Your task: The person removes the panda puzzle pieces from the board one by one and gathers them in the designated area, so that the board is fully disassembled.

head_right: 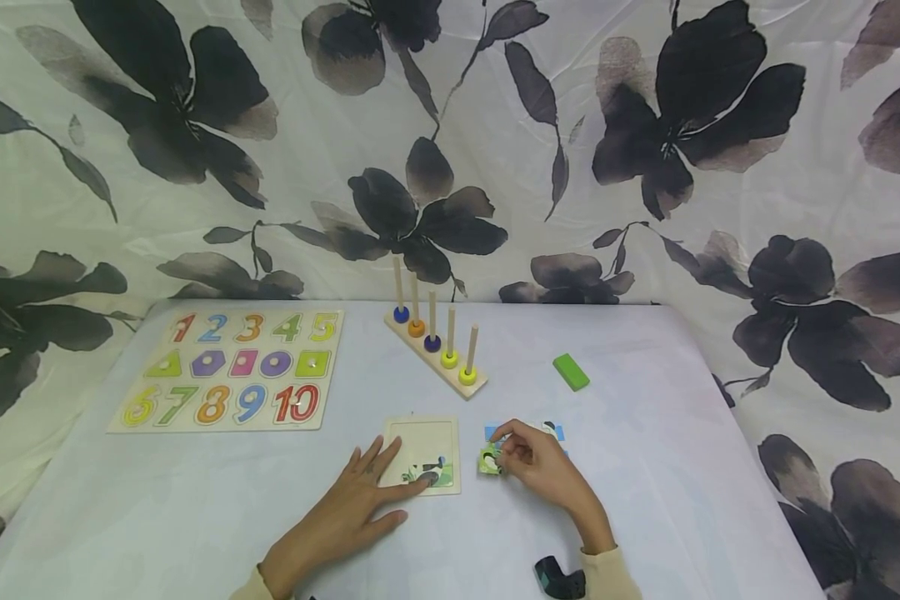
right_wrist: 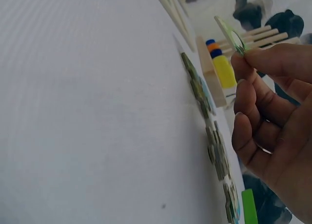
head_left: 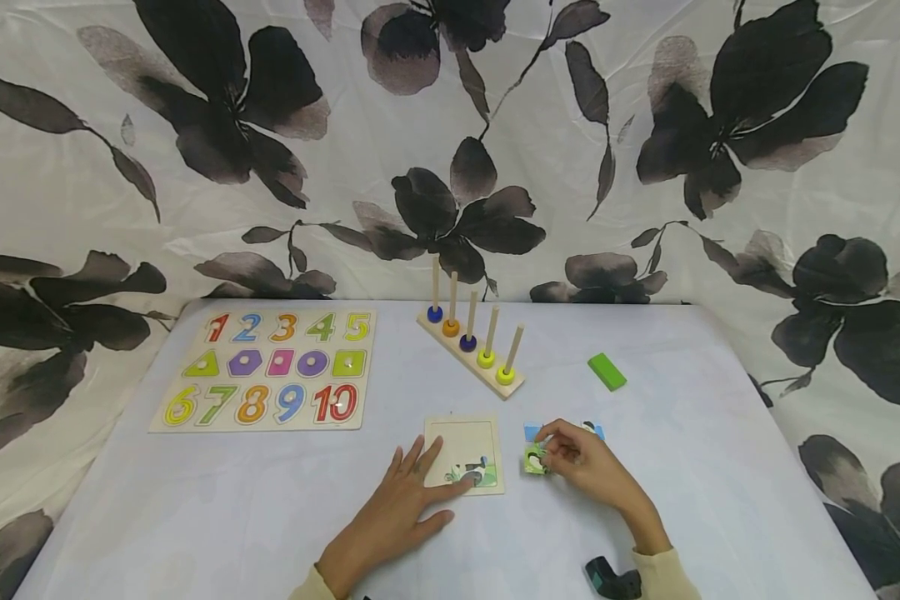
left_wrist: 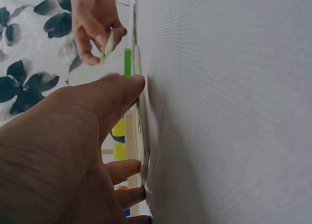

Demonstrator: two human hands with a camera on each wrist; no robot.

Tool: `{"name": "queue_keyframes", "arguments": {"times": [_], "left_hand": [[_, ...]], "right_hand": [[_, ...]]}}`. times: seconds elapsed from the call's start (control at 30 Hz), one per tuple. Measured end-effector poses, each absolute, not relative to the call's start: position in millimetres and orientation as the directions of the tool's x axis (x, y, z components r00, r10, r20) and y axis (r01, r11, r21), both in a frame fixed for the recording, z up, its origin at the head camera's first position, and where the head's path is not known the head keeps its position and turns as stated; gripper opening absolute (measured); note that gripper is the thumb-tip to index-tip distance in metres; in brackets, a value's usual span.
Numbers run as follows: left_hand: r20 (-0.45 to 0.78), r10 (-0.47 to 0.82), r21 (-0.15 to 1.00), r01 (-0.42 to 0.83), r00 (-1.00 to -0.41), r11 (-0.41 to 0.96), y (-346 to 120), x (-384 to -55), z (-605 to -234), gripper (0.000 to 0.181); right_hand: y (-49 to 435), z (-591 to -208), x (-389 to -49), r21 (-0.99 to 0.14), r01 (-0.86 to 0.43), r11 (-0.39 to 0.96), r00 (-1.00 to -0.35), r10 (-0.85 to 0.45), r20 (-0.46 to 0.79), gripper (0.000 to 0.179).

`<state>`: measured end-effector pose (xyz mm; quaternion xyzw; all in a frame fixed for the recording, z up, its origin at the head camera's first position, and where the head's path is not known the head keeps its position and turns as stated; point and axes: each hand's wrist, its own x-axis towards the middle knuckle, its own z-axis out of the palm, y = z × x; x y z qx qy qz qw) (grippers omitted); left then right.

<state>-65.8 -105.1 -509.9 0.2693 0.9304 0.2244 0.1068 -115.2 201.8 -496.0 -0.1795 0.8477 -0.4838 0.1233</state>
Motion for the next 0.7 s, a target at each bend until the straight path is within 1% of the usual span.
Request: {"name": "queue_keyframes", "arguments": {"times": [0.43,0.7], "left_hand": [[-0.071,0.542,0.469,0.452,-0.837,0.759,-104.3,-65.3,-510.4,0.045],[-0.066,0.541,0.468,0.453,-0.838,0.759,-104.0,-65.2,-510.7,0.044]], "right_hand": [[211.3,-497.8,-100.2,-0.877,-0.138,0.461,-0.898,-0.432,-0.087,0.019],[210.5,-499.6,-94.1,-0.855,-0.139,0.5,-0.89,-0.442,-0.114,0.018]]}}
